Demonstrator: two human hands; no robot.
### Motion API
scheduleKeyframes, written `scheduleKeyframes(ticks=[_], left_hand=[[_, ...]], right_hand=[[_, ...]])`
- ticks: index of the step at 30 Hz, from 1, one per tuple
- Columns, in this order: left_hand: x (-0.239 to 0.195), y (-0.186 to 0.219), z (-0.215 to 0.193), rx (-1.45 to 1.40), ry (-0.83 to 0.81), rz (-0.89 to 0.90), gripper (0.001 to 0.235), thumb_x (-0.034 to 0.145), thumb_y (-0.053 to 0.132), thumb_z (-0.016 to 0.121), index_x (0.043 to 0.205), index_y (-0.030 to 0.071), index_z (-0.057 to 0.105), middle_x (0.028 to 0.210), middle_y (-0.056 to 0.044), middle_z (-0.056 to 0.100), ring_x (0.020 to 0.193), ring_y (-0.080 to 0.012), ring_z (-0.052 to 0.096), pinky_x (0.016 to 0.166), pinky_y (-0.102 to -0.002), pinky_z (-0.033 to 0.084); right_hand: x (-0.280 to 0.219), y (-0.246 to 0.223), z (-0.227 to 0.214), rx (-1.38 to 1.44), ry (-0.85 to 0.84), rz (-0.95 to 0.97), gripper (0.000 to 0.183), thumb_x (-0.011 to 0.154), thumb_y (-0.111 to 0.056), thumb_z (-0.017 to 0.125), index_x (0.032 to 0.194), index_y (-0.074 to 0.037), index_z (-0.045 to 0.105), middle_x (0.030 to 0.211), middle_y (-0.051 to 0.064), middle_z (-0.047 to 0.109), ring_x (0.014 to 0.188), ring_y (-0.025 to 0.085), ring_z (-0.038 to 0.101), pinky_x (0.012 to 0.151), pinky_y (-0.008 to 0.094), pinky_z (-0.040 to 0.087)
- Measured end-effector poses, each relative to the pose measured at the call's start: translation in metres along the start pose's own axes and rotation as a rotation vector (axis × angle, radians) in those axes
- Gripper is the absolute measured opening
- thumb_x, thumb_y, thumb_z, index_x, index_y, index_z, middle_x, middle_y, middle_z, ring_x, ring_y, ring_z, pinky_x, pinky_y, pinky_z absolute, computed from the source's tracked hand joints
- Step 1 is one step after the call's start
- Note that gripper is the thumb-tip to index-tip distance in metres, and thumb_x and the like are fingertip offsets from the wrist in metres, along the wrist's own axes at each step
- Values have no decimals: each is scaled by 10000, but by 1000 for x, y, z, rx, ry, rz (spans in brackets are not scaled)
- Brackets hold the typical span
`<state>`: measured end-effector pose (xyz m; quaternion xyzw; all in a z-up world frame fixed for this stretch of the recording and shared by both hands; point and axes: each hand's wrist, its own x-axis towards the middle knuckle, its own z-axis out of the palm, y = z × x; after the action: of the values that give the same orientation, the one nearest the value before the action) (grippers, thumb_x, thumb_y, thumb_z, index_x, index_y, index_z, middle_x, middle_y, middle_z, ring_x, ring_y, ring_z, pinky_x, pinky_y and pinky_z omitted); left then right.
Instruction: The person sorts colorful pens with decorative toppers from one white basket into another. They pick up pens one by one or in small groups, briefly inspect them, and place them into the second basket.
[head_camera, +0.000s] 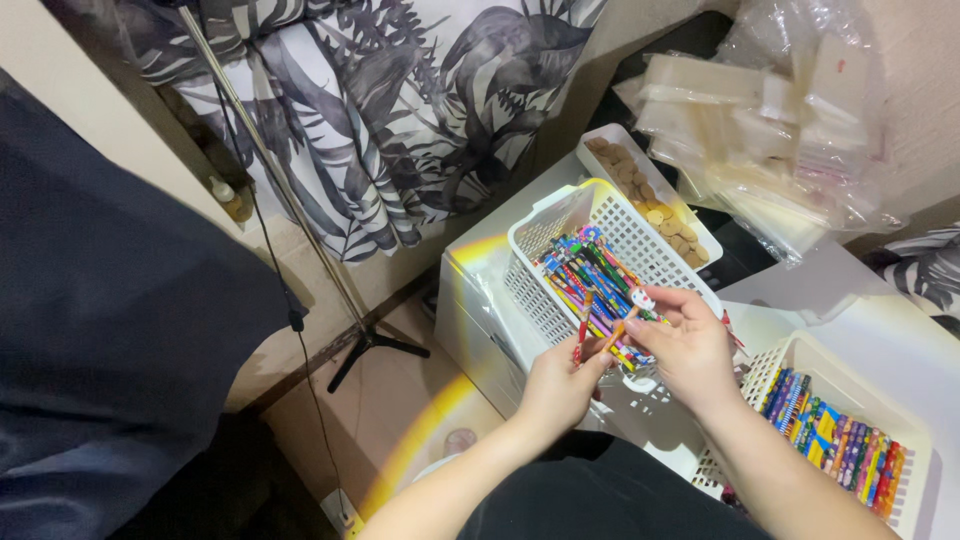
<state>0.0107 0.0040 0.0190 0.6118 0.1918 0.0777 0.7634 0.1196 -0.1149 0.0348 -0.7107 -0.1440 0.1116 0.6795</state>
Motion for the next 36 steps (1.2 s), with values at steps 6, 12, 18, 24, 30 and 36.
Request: scheduleKeyframes(ticks=[6, 12, 18, 24, 30, 36], left_hand=[[5, 13, -11, 30, -58, 203, 323, 935, 176, 459, 1238, 125, 559, 1066, -171, 648, 1044, -363, 586, 855, -486, 486], [11, -4, -28, -333, 134, 41, 219, 927, 145, 506, 1108, 47, 580, 735, -110, 679, 406, -107, 533, 323, -180, 406], [11, -14, -40, -207, 192, 105, 312, 865, 198, 625, 1155, 91, 587, 667, -43, 662, 547, -72, 462, 458, -192, 349], [4, -17, -37, -278, 177, 105, 289, 884, 166, 569, 1156, 67, 560, 655, -56, 651, 439, -53, 424, 392, -171, 305], [8, -29, -24, -314, 90, 123, 314, 899, 141, 538, 1193, 34, 517, 650, -90, 640, 390, -81, 450, 365, -187, 330], [6, -36, 5, -165, -164, 43, 233, 923, 180, 467, 1093, 46, 552, 552, -53, 539, 398, -102, 429, 397, -208, 308]], right_hand=[[33, -53, 14, -54, 34, -170, 494, 828, 94, 594, 1232, 11, 323, 998, 240, 585, 791, 253, 638, 712, 308, 573], [89, -35, 0, -241, -73, -220, 420, 822, 44, 653, 1213, -19, 512, 913, 144, 634, 765, 121, 611, 673, 219, 550], [90, -39, 31, -829, -200, -289, 368, 790, -79, 694, 1136, -196, 643, 894, 75, 686, 844, 234, 662, 782, 348, 514], [107, 30, 45, -1178, -244, -192, 420, 788, -266, 670, 1187, -357, 575, 929, -57, 698, 954, 188, 644, 848, 354, 490], [82, 1, 55, -1195, -348, -212, 357, 825, -246, 626, 1179, -238, 586, 982, 83, 689, 972, 283, 640, 852, 407, 502], [64, 17, -51, -692, -54, -134, 327, 802, -97, 689, 1124, -144, 654, 909, 118, 690, 860, 211, 661, 731, 309, 530]])
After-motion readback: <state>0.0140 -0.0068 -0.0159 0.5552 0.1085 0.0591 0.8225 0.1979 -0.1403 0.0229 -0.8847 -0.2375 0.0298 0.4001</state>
